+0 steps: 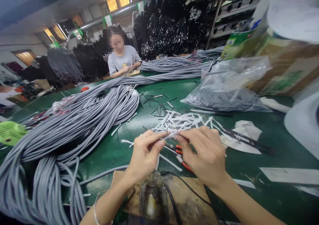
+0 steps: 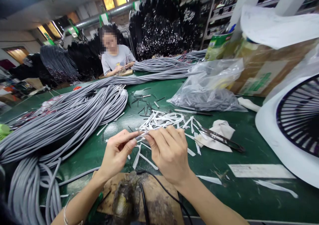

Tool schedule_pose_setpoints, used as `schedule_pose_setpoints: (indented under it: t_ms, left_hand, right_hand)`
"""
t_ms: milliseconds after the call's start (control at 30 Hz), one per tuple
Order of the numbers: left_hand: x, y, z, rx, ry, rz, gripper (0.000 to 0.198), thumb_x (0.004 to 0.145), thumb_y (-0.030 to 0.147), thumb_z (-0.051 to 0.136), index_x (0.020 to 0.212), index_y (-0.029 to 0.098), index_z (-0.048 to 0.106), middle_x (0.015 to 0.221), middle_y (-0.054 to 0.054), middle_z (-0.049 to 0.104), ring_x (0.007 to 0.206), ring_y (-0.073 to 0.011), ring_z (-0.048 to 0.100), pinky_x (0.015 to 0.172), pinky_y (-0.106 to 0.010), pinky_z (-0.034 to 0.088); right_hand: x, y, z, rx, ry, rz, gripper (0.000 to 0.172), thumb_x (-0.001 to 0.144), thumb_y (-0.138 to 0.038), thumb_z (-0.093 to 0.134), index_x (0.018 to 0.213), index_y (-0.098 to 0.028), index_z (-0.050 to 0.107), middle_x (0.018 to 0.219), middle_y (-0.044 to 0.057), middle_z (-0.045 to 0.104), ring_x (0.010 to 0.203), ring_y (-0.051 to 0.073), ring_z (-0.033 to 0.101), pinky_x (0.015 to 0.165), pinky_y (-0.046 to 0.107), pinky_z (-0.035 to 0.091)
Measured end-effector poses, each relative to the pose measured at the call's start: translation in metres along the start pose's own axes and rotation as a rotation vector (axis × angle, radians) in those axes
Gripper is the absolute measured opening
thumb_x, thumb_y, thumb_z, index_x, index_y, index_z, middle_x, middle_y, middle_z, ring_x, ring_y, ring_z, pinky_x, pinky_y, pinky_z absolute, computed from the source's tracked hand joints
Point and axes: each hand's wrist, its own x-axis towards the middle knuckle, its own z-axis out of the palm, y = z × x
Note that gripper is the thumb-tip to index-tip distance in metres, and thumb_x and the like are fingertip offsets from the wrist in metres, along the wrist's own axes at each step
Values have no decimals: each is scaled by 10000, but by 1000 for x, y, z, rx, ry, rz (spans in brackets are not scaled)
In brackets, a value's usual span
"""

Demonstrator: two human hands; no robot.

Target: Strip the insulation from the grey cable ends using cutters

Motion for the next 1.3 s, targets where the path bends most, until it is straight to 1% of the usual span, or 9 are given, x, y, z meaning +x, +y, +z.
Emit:
schedule_pose_setpoints:
  t_ms: [100, 233, 333, 433, 633, 733, 867, 1167, 1300]
  left_hand:
    - [0, 0, 0, -2, 2, -1, 256, 835, 274, 516, 990, 162, 687, 613, 6, 451, 560, -101, 410, 542, -227, 330]
    - [-1, -1, -1, -6, 4, -4, 257, 834, 282, 518, 978, 157, 691, 610, 4, 452, 565, -103, 417, 546, -230, 332]
    - [-1, -2, -1, -28, -7, -19, 254, 831, 289, 521, 963, 161, 696, 618, -3, 469, 566, -106, 424, 547, -233, 329]
    - [-1, -5, 2, -81, -35, -57, 266, 826, 319, 524, 954, 167, 700, 616, -11, 476, 557, -107, 415, 521, -232, 313]
    - [-2, -9, 8, -182, -66, -130, 284, 805, 348, 541, 934, 161, 711, 626, -19, 492, 521, -90, 365, 471, -214, 280]
    - [-1, -6, 8, -207, -35, -169, 270, 792, 324, 552, 949, 167, 705, 659, -16, 501, 501, -72, 345, 449, -202, 263]
    - [1, 0, 10, -176, 25, -196, 239, 739, 258, 605, 939, 179, 709, 610, 12, 465, 480, -57, 311, 438, -191, 242]
    - [1, 5, 11, -74, 196, -100, 130, 686, 286, 678, 717, 173, 733, 494, 19, 517, 452, -61, 318, 467, -206, 291]
    - [0, 2, 13, -142, 198, -110, 131, 684, 288, 676, 699, 165, 718, 513, 23, 521, 453, -54, 317, 471, -203, 286]
  right_hand:
    - [1, 1, -1, 8, 21, 22, 128, 847, -163, 522, 720, -167, 530, 586, 20, 592, 583, 145, 442, 592, 280, 303]
    - [1, 1, -1, 33, -5, 8, 149, 848, -176, 522, 699, -177, 526, 578, 8, 584, 575, 137, 454, 585, 278, 300]
    - [-1, 0, 2, 84, -11, 44, 159, 847, -177, 518, 687, -174, 519, 589, 11, 583, 576, 133, 462, 583, 271, 317]
    - [-6, -3, 7, 212, -39, 156, 178, 853, -189, 503, 676, -170, 511, 591, 7, 567, 564, 119, 483, 563, 244, 350]
    - [-7, -10, 7, 564, -216, 497, 244, 857, -293, 469, 651, -172, 518, 527, -21, 496, 460, 85, 458, 452, 195, 357]
    - [-1, -8, 4, 738, -288, 632, 330, 844, -397, 456, 605, -172, 490, 486, -30, 415, 430, 80, 385, 398, 192, 310]
    - [2, -5, 4, 903, -315, 732, 402, 810, -500, 481, 581, -169, 459, 505, -35, 362, 459, 75, 332, 416, 197, 283]
    - [3, -5, 5, 1045, -348, 855, 462, 752, -591, 519, 589, -165, 450, 538, -34, 343, 491, 76, 309, 443, 206, 265]
    - [3, -6, 4, 1093, -347, 875, 452, 757, -579, 523, 592, -166, 443, 542, -37, 340, 485, 71, 297, 437, 204, 263]
